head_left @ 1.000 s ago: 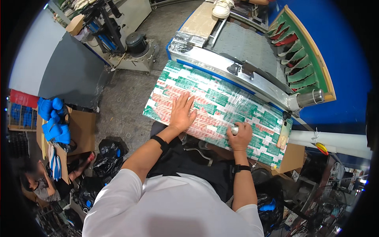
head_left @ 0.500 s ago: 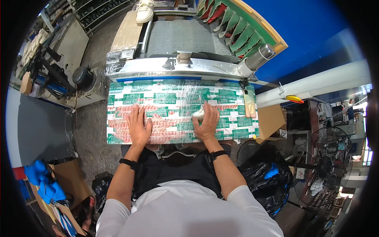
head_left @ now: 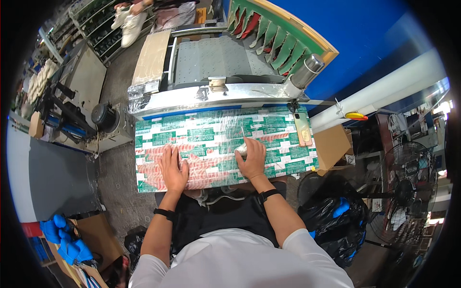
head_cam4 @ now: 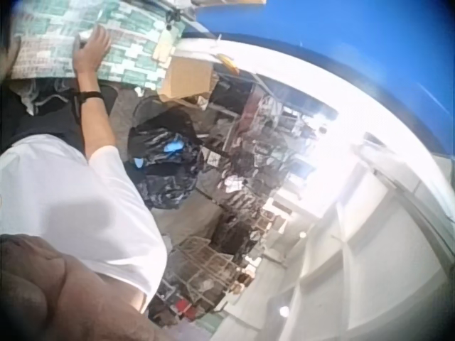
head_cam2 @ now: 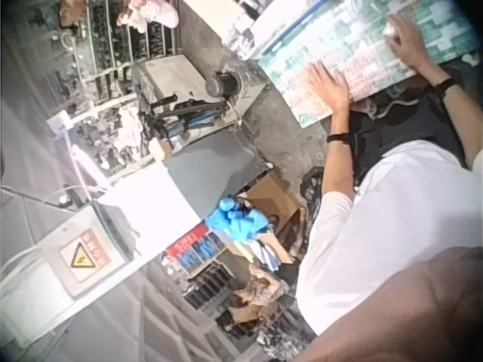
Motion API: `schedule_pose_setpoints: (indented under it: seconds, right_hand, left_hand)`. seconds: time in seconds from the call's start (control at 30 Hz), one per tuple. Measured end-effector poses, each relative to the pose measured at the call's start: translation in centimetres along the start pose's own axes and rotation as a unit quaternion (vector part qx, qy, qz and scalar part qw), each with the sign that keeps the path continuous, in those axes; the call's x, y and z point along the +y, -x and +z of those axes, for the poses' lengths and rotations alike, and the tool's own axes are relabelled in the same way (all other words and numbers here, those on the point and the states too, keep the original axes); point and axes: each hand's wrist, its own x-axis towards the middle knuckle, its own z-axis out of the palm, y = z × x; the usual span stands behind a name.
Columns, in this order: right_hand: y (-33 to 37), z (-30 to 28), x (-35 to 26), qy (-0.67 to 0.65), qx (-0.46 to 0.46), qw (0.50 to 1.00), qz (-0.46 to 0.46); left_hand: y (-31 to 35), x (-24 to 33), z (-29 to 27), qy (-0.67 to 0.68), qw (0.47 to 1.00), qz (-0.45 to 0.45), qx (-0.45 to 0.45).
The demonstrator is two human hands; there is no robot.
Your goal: Checking and lacing shoes in a manufacturing facility.
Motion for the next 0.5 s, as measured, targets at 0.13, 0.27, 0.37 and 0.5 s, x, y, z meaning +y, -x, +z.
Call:
schedule_pose_setpoints:
  seconds: [0.13,0.27,0.37,0.5]
  right_hand:
    - [-0.54,0.21,-0.26,0.001,0.012,1.000,-0.004]
    - [-0.19,-0.08,-0.29,0.000,-0.002,1.000,0.004]
    - [-0.12,-0.29,-0.15,-0.008,0.004,1.000,0.010]
    - [-0.03,-0.54,0.23,-0.003,-0.006,1.000,0.019]
  left_hand:
    - [-0.39,-0.19,-0.35,-0.006,1.000,-0.004,0.001]
    - [0.16,-0.21,-0.46,-0.005,1.000,-0.013,-0.007]
    - [0.19,-0.03,-0.34,-0.008,1.000,-0.009,-0.008]
    - [0.17,0.13,0.03,-0.001,1.000,-0.009,-0.010]
